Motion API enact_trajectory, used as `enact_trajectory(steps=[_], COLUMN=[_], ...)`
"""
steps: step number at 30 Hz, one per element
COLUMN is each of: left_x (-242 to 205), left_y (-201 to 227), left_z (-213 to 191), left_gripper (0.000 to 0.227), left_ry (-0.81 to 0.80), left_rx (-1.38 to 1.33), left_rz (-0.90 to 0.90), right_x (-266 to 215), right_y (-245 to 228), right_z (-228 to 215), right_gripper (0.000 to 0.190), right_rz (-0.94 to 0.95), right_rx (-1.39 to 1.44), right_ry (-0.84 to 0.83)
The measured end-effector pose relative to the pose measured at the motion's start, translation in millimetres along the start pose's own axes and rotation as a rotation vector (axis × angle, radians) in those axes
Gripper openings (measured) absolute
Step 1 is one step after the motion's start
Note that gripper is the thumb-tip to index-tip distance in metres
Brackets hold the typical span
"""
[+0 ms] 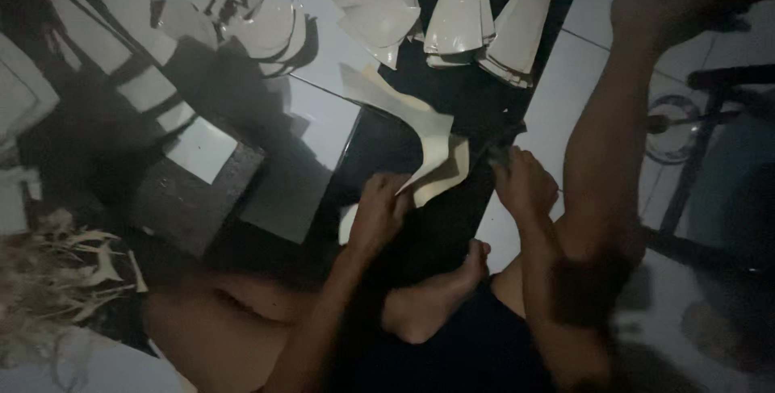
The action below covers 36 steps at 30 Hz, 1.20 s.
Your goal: The person sits on the floor and uses a knife to cut a beige shoe insole placed on a black work surface. They repeatedly align the insole, cut along its edges, and trim the excess material, stacking the finished pieces aside.
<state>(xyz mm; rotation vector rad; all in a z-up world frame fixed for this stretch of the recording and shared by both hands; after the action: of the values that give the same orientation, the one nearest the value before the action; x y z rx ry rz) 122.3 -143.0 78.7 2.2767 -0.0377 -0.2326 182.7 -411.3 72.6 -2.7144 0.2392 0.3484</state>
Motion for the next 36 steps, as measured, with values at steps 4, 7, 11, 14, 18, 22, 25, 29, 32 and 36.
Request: enact_trajectory(steps=[4,7,11,14,18,22,25,29,32,36], left_x=[-25,-43,-69,-88,-119,-92,-80,-93,-93,-56], left_y=[19,40,68,82,58,35,67,85,105,116], left_z=[-40,-49,-14,4,-82,-128,-86,-54,-53,-70], left_gripper=[0.029,0.028,0.033,0.036,0.041,0.058,0.067,0.059,0.034,0.035], left_ry=[0.257,0.445,0.399,0.232,0.411,0.219,-0.402,-0.780,-0.989,-0.769], left_rx=[-0.204,-0.220,-0.172,-0.240,-0.346,-0.743,-0.636,-0.615,-0.489,0.095], left_rz=[0.074,0.181,0.300,0.379,0.354,0.148,-0.003,-0.381,-0.236,0.377], right_x=[3,-14,-56,-71,-88,-112,-123,-143,-150,-146], right_y=[13,-2,-50,-61,-64,-95,-97,-92,-131,-171], right_z=[19,21,29,15,-14,-21,-11,-12,-32,-68], right_gripper=[0.044,0.073,0.083,0.060,0.035,0.032,0.034,0.044,0.037,0.020], right_rz=[-0.049,-0.291,-0.543,-0.287,-0.006,-0.193,-0.089,-0.063,-0.553,-1.328], right_rx=[-0.097,0.252,1.134,1.123,0.967,0.858,0.662,0.462,0.550,0.428], right_ry=[0.043,0.170,-0.209,-0.316,-0.585,-0.874,-0.990,-1.196,-1.274,-0.747])
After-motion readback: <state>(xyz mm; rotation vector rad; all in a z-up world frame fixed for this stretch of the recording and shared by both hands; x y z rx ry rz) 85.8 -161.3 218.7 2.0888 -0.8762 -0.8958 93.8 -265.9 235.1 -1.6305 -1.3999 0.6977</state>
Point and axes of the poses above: each hand's wrist, its own x-axis towards the middle knuckle, its own z-axis out of the palm, y = z × x, the point moved 10 cm from there along x, towards the middle knuckle, and after that the axes turned 4 degrees about x, right-handed, at the moved point
